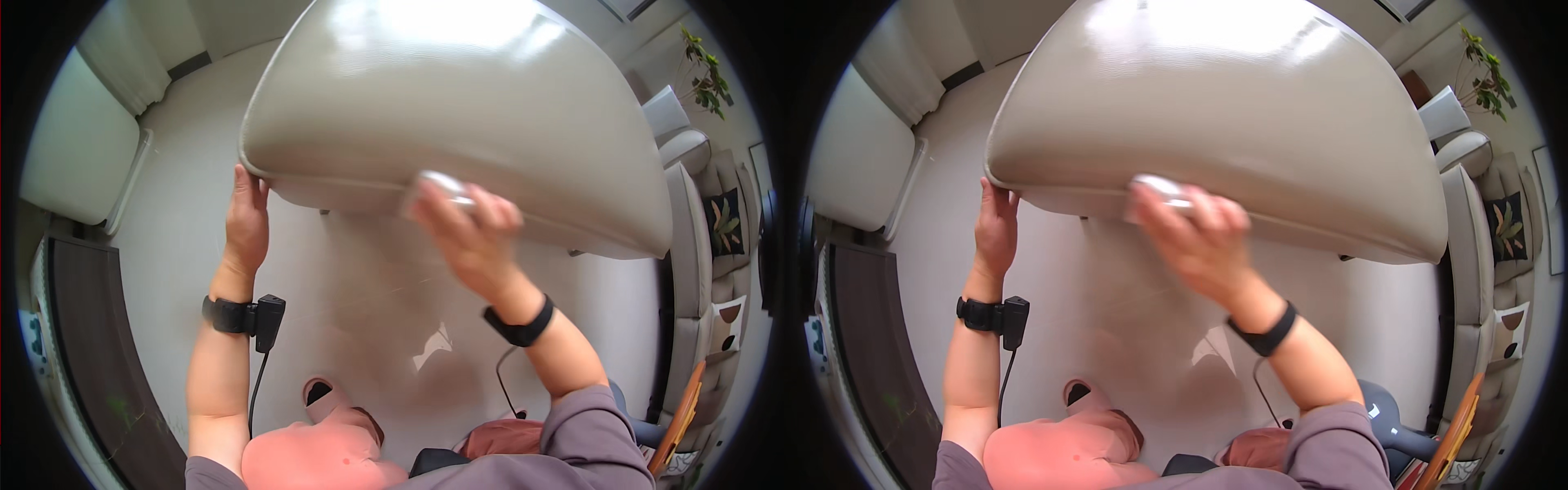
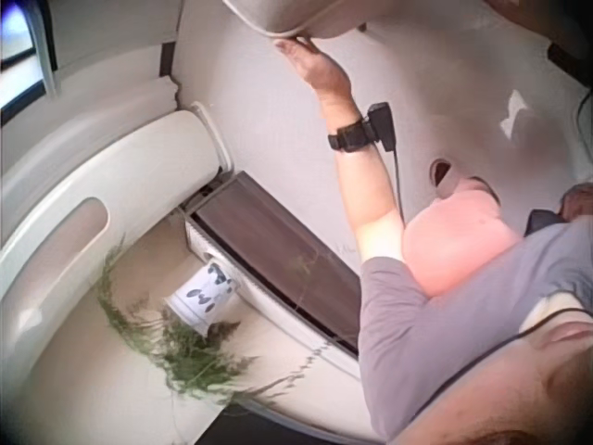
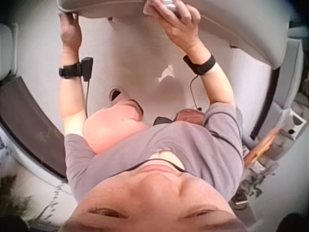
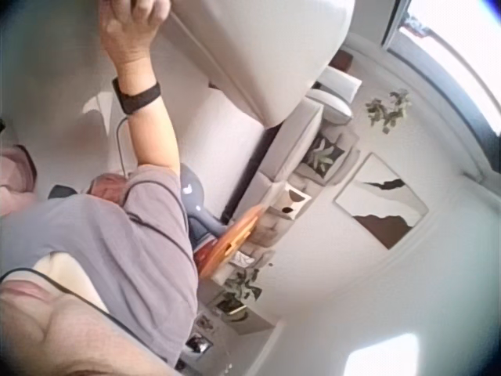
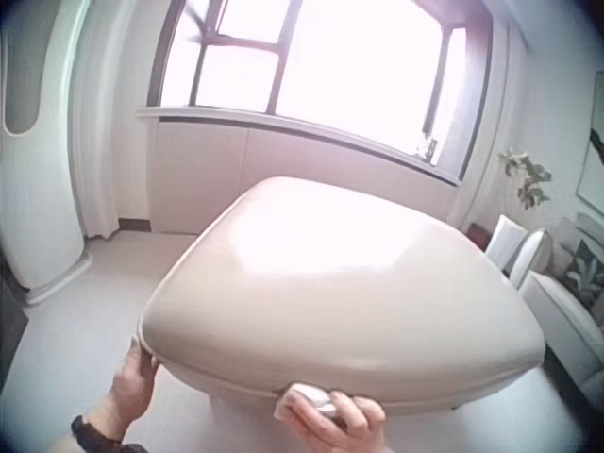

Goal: The person cleans the surface and sides of a piece of furniture with a white cloth, moving the item to reach the lower edges.

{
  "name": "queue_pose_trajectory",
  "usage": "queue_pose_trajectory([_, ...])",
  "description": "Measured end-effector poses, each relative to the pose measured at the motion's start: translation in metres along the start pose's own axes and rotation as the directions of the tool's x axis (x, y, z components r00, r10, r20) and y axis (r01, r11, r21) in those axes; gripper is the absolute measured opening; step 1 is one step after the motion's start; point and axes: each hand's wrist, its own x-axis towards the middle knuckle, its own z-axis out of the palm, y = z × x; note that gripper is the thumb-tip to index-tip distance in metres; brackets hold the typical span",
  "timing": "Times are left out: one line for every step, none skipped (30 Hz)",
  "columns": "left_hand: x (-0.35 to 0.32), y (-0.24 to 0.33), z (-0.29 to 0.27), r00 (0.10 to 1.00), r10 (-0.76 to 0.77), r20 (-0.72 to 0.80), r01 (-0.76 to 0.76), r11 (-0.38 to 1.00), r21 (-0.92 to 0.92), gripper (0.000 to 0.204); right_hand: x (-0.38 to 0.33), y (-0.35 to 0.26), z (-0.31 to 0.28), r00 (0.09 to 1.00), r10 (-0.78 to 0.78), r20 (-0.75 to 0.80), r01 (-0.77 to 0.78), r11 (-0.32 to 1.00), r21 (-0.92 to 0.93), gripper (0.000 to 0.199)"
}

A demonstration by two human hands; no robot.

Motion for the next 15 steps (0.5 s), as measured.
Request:
queue_pose_trajectory([0.001, -0.004, -0.006, 1.0, -0.004, -0.023, 0.004, 1.0, 0.029, 0.05, -0.023, 0.022, -0.016, 0.996, 0.057, 0.07, -0.055, 0.998, -0.032, 0.029])
queue_pose_trajectory([0.001, -0.004, -0.011, 0.999, -0.005, -0.043, 0.007, 0.998, 0.058, 0.05, -0.047, 0.045, -0.031, 0.992, 0.082, 0.093, -0.077, 0.995, -0.06, 0.031])
queue_pose_trajectory([-0.001, 0.001, -0.015, 0.998, -0.014, -0.055, 0.019, 0.995, 0.098, 0.049, -0.07, 0.067, -0.044, 0.986, 0.128, 0.102, -0.122, 0.99, -0.068, 0.033])
queue_pose_trajectory([-0.003, 0.008, -0.016, 0.999, -0.025, -0.048, 0.032, 0.988, 0.15, 0.05, -0.094, 0.088, -0.057, 0.978, 0.177, 0.113, -0.169, 0.982, -0.082, 0.036])
queue_pose_trajectory([-0.005, 0.013, -0.02, 0.994, -0.058, -0.097, 0.073, 0.983, 0.166, 0.05, -0.118, 0.108, -0.068, 0.964, 0.249, 0.097, -0.239, 0.965, -0.105, 0.04])
queue_pose_trajectory([-0.006, 0.014, -0.019, 0.986, -0.092, -0.139, 0.116, 0.978, 0.175, 0.05, -0.141, 0.127, -0.08, 0.944, 0.32, 0.082, -0.307, 0.942, -0.137, 0.045])
queue_pose_trajectory([-0.007, 0.018, -0.013, 0.976, -0.112, -0.187, 0.152, 0.965, 0.214, 0.05, -0.162, 0.143, -0.085, 0.915, 0.402, 0.024, -0.395, 0.909, -0.135, 0.048])
queue_pose_trajectory([-0.011, 0.022, -0.007, 0.963, -0.127, -0.237, 0.188, 0.949, 0.254, 0.05, -0.179, 0.155, -0.087, 0.877, 0.48, -0.036, -0.48, 0.868, -0.125, 0.052])
queue_pose_trajectory([-0.015, 0.027, 0.0, 0.959, -0.132, -0.252, 0.208, 0.929, 0.305, 0.05, -0.187, 0.162, -0.088, 0.816, 0.568, -0.103, -0.578, 0.801, -0.157, 0.053])
queue_pose_trajectory([-0.017, 0.029, 0.003, 0.949, -0.172, -0.263, 0.244, 0.932, 0.27, 0.05, -0.195, 0.168, -0.089, 0.801, 0.586, -0.121, -0.598, 0.781, -0.178, 0.053])
queue_pose_trajectory([-0.019, 0.031, 0.005, 0.925, -0.231, -0.301, 0.294, 0.937, 0.187, 0.05, -0.201, 0.171, -0.087, 0.715, 0.669, -0.201, -0.698, 0.7, -0.155, 0.053])
queue_pose_trajectory([-0.02, 0.037, 0.01, 0.895, -0.28, -0.346, 0.362, 0.911, 0.197, 0.052, -0.206, 0.175, -0.085, 0.616, 0.735, -0.284, -0.783, 0.61, -0.12, 0.053])
queue_pose_trajectory([-0.021, 0.04, 0.01, 0.885, -0.313, -0.346, 0.408, 0.879, 0.246, 0.052, -0.205, 0.173, -0.078, 0.568, 0.762, -0.31, -0.814, 0.576, -0.075, 0.054])
queue_pose_trajectory([-0.024, 0.043, 0.018, 0.871, -0.367, -0.326, 0.454, 0.855, 0.252, 0.053, -0.205, 0.172, -0.072, 0.532, 0.776, -0.338, -0.83, 0.557, -0.026, 0.054])
queue_pose_trajectory([-0.024, 0.044, 0.011, 0.864, -0.416, -0.285, 0.483, 0.844, 0.234, 0.056, -0.201, 0.168, -0.068, 0.471, 0.812, -0.345, -0.862, 0.507, 0.018, 0.055])
